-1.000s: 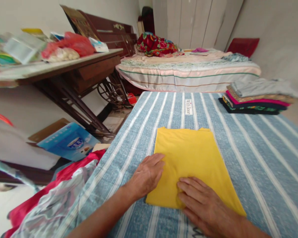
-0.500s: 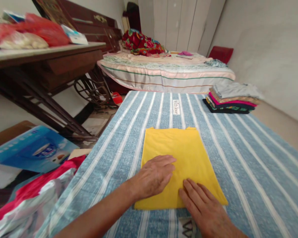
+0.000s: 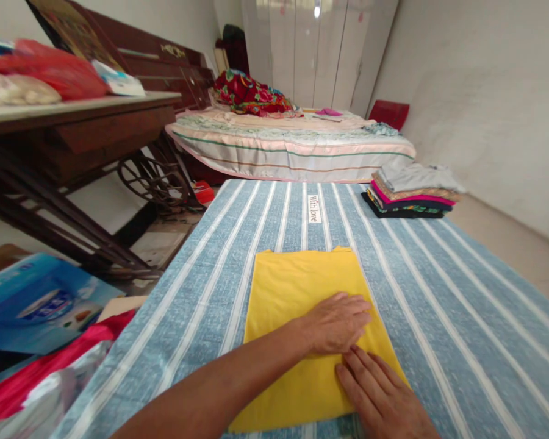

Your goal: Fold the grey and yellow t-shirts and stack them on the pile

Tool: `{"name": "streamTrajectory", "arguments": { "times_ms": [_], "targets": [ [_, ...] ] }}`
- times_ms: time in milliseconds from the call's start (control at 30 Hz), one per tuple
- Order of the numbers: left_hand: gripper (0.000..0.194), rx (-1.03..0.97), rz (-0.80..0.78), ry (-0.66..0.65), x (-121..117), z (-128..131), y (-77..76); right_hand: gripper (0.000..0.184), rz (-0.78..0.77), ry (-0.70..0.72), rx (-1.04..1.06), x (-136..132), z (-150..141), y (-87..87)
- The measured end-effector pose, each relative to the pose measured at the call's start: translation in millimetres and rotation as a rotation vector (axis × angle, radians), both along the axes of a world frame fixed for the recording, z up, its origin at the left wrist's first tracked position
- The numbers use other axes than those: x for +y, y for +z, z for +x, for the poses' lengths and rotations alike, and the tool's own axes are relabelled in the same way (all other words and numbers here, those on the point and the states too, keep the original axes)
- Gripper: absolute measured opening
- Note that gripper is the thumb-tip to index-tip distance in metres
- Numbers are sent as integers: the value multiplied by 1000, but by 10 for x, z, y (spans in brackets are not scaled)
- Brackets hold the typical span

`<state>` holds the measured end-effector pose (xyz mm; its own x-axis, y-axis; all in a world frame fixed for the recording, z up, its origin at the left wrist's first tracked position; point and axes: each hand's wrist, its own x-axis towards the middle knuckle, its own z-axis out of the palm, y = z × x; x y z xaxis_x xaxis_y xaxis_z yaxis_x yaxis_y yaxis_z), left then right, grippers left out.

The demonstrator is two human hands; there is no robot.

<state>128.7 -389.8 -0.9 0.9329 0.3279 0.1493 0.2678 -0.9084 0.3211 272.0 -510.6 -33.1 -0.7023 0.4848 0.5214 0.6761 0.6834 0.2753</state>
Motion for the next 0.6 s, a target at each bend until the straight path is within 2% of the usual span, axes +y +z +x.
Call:
{"name": "streamTrajectory", "arguments": {
  "times_ms": [167, 300, 400, 500, 600],
  "targets": [
    [30, -4, -97, -6, -3, -22, -29, 34, 39, 76, 13, 99, 46, 139],
    [33, -110, -310, 53, 19, -123, 62, 36, -123, 155, 110, 192, 51, 215],
    [36, -249, -527, 204, 21, -406, 174, 39, -317, 136, 230, 247, 24, 245],
    [34, -366, -706, 441, -6, -816, 266, 38, -505, 151, 190, 294, 11, 297],
    [31, -404, -857, 627, -49, -1175, 285, 32, -567, 146, 177, 332, 22, 345]
  ]
}}
